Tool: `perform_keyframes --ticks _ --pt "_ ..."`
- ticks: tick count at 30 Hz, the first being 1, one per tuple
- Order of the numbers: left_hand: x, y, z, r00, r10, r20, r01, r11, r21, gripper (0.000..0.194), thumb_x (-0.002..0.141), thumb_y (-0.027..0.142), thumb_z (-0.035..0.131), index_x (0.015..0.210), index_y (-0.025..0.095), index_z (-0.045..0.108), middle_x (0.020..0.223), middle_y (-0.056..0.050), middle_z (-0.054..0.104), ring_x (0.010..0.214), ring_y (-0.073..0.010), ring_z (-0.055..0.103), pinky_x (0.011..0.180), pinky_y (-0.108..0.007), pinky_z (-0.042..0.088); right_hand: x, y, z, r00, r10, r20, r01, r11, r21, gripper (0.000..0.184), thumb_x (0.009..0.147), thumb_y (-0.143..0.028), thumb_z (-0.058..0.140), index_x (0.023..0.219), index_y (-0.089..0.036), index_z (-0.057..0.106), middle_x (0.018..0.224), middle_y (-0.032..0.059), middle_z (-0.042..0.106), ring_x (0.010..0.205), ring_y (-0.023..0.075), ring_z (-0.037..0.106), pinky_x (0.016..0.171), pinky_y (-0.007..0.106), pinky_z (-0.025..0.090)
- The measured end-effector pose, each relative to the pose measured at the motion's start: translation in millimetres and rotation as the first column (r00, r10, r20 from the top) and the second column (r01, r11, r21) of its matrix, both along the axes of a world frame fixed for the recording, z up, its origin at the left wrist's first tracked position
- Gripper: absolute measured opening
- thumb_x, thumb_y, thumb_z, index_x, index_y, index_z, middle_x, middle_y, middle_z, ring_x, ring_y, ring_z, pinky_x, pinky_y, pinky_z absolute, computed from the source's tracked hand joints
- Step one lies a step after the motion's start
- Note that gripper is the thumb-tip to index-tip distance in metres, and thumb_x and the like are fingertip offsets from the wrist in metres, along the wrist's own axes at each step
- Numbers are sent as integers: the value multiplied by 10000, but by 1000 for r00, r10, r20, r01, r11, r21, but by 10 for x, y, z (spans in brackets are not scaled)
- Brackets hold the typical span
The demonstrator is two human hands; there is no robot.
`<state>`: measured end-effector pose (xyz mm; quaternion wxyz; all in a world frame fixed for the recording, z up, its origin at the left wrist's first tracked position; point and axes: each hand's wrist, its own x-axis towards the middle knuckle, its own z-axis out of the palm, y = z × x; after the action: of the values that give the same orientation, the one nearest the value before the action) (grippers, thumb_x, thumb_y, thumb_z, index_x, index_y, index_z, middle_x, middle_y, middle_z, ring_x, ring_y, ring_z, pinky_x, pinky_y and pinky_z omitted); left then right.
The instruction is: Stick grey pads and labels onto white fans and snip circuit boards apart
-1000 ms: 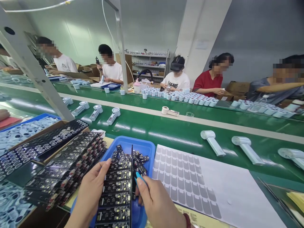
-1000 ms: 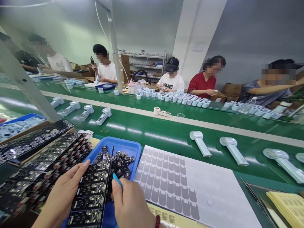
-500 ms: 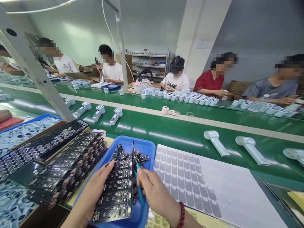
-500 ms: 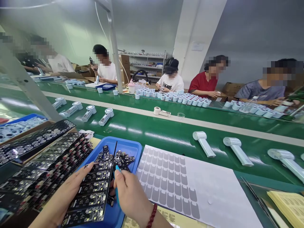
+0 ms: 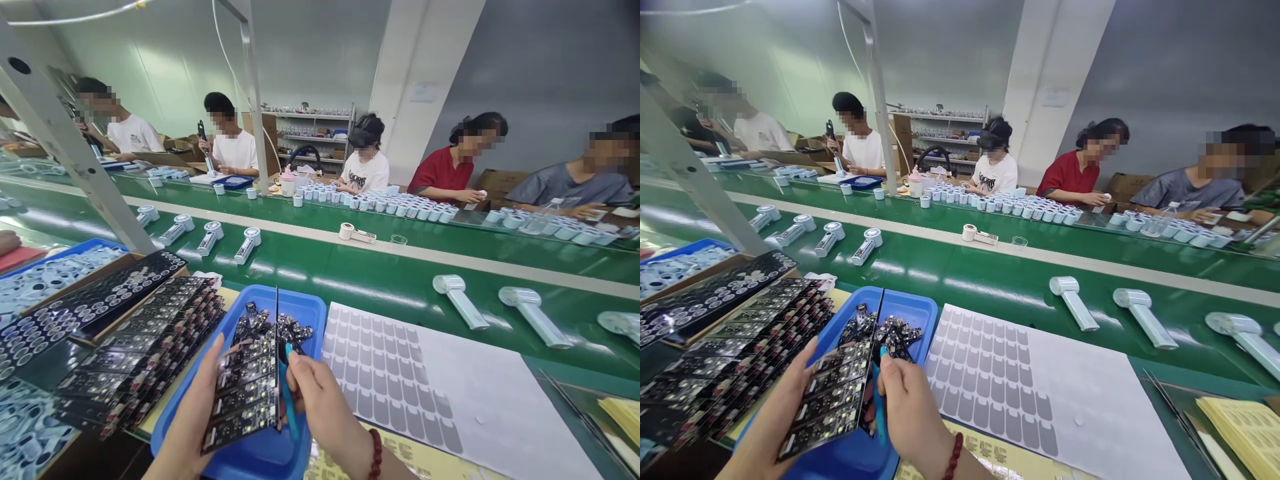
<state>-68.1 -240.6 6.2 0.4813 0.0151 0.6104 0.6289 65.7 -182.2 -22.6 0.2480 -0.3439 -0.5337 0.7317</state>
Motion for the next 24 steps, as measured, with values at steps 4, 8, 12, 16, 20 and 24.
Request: perform_keyframes --ticks 4,8,12,16,20,24 --pt "-92 -26 21 999 -24 -46 21 998 -67 219 719 285 783 913 195 734 849 -54 791 754 -220 734 574 -255 556 141 38 63 997 32 72 -37 996 75 634 787 -849 462 663 -227 476 654 -14 539 589 154 574 572 278 439" --pt "-137 -17 -17 990 -49 -130 57 996 63 368 578 353 868 883 208 720 842 -28 785 808 -247 729 621 -273 565 260 -74 175 968 94 231 -146 964 221 678 858 -834 323 680 -215 535 686 26 591 698 190 610 669 310 440" --pt "-68 8 -16 995 19 -94 -16 999 38 335 608 338 840 892 212 716 813 -32 774 753 -236 720 565 -270 547 169 -175 133 996 50 77 -50 999 -2 703 711 -934 393 658 -235 445 634 -5 544 538 141 523 546 293 447" --pt "-3 23 -19 1000 5 -19 -5 1000 6 257 643 339 804 832 187 718 747 -42 755 511 -173 626 424 -253 462 61 -122 4 989 35 -141 -69 967 -246 716 595 -940 531 655 -238 402 663 -19 545 482 107 518 499 261 460" --pt "-67 23 -28 985 64 -163 -58 998 36 247 576 315 831 745 209 686 673 -8 730 604 -193 673 473 -231 494 184 -62 60 991 134 2 -134 991 9 663 772 -877 424 677 -222 469 767 21 589 623 151 621 630 295 493" --pt "-167 26 -88 973 -28 -229 41 998 53 362 549 396 862 770 239 623 552 27 669 574 -225 675 431 -252 474 382 -111 271 953 191 237 -226 965 132 620 887 -791 319 675 -227 464 860 66 621 795 207 632 730 334 492"
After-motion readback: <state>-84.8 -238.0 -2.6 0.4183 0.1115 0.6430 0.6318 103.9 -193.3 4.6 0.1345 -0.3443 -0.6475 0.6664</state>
